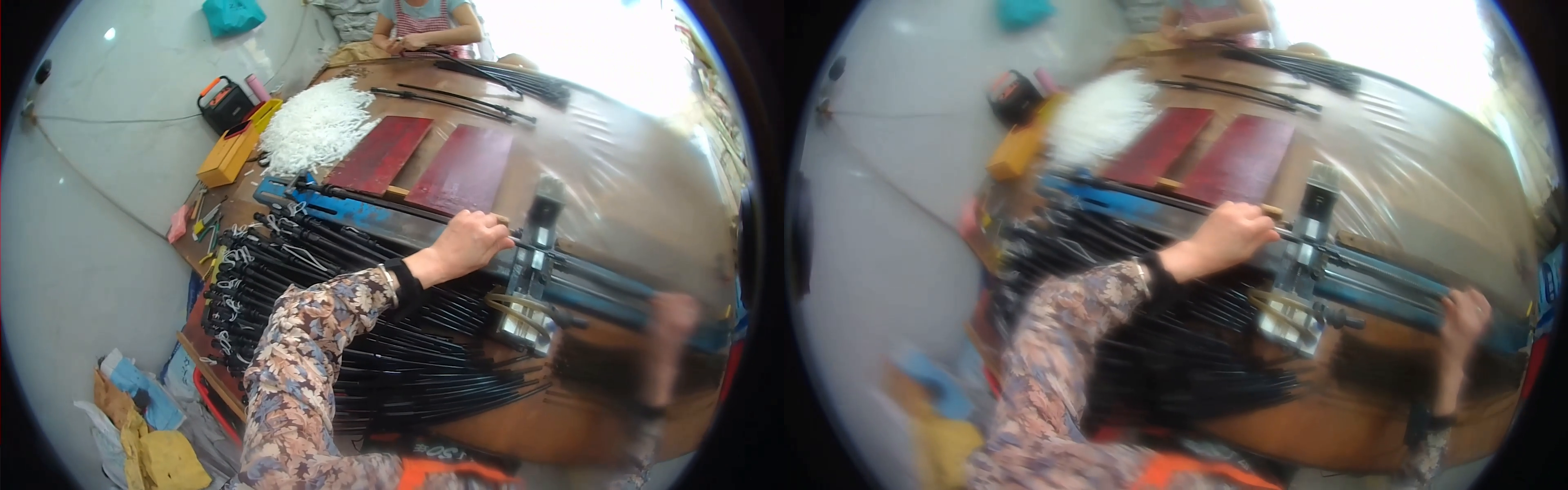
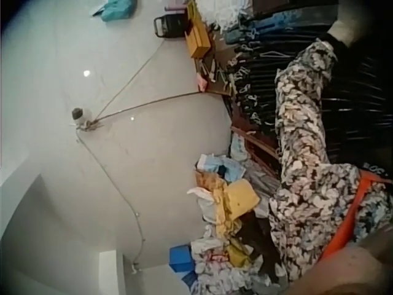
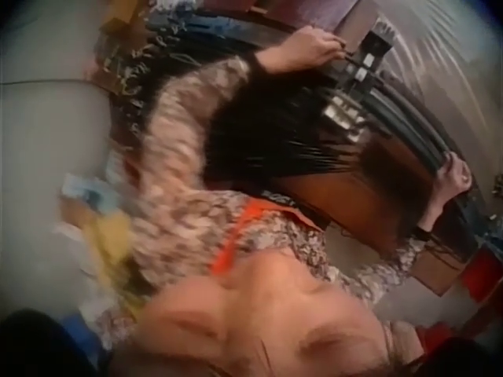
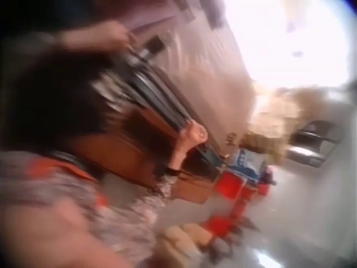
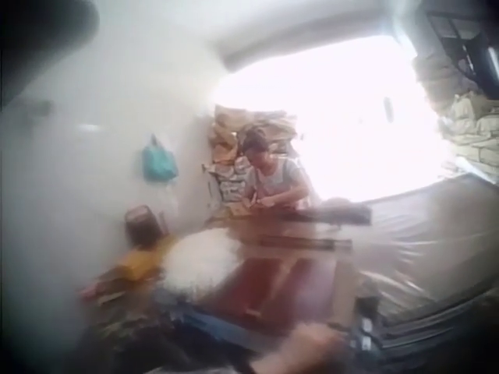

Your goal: Manually picking up thin metal rods and placing them into a specialized alignment jig or machine on a workbench.

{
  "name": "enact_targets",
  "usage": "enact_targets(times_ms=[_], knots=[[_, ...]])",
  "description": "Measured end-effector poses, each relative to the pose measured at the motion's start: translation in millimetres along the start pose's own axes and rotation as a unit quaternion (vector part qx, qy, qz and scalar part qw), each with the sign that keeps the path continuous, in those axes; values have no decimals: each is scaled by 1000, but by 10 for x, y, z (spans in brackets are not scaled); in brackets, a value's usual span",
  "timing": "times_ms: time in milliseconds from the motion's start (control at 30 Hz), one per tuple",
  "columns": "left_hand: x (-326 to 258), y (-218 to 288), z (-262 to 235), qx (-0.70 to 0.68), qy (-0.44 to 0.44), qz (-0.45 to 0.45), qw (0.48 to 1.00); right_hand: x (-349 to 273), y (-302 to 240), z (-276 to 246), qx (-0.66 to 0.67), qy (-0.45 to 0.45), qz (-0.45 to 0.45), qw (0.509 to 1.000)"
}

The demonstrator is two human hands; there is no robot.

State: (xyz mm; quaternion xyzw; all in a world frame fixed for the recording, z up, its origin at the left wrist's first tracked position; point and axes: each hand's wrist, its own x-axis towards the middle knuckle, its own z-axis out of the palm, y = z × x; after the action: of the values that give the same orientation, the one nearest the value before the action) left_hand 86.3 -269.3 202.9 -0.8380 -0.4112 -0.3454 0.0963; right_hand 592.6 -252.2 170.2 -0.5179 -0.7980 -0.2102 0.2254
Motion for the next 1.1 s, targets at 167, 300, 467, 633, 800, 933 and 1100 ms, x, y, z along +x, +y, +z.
enact_targets(times_ms=[167, 300, 467, 633, 800, 933, 1100], knots=[[36, -23, -143, 35, -68, -53, 996, 258, -1138, -492, 105, 106, -91, 985], [42, -42, 53, 22, -103, -83, 991, -35, -1408, -482, 109, 52, -87, 989], [55, 55, 20, 27, -133, -90, 987, -90, -1530, -454, 229, 11, -45, 972], [-31, 32, -9, 22, -137, -91, 986, -10, -1818, -206, 271, -3, -62, 961], [-90, -95, 77, 91, -77, -7, 993, 63, -1826, -45, 446, -55, -23, 893], [53, -49, 91, 93, -68, 79, 990, 8, -1666, -163, 336, -91, -15, 937], [-254, -1011, -431, 221, -79, 128, 964, -865, -1692, -720, 132, -259, -97, 952]])
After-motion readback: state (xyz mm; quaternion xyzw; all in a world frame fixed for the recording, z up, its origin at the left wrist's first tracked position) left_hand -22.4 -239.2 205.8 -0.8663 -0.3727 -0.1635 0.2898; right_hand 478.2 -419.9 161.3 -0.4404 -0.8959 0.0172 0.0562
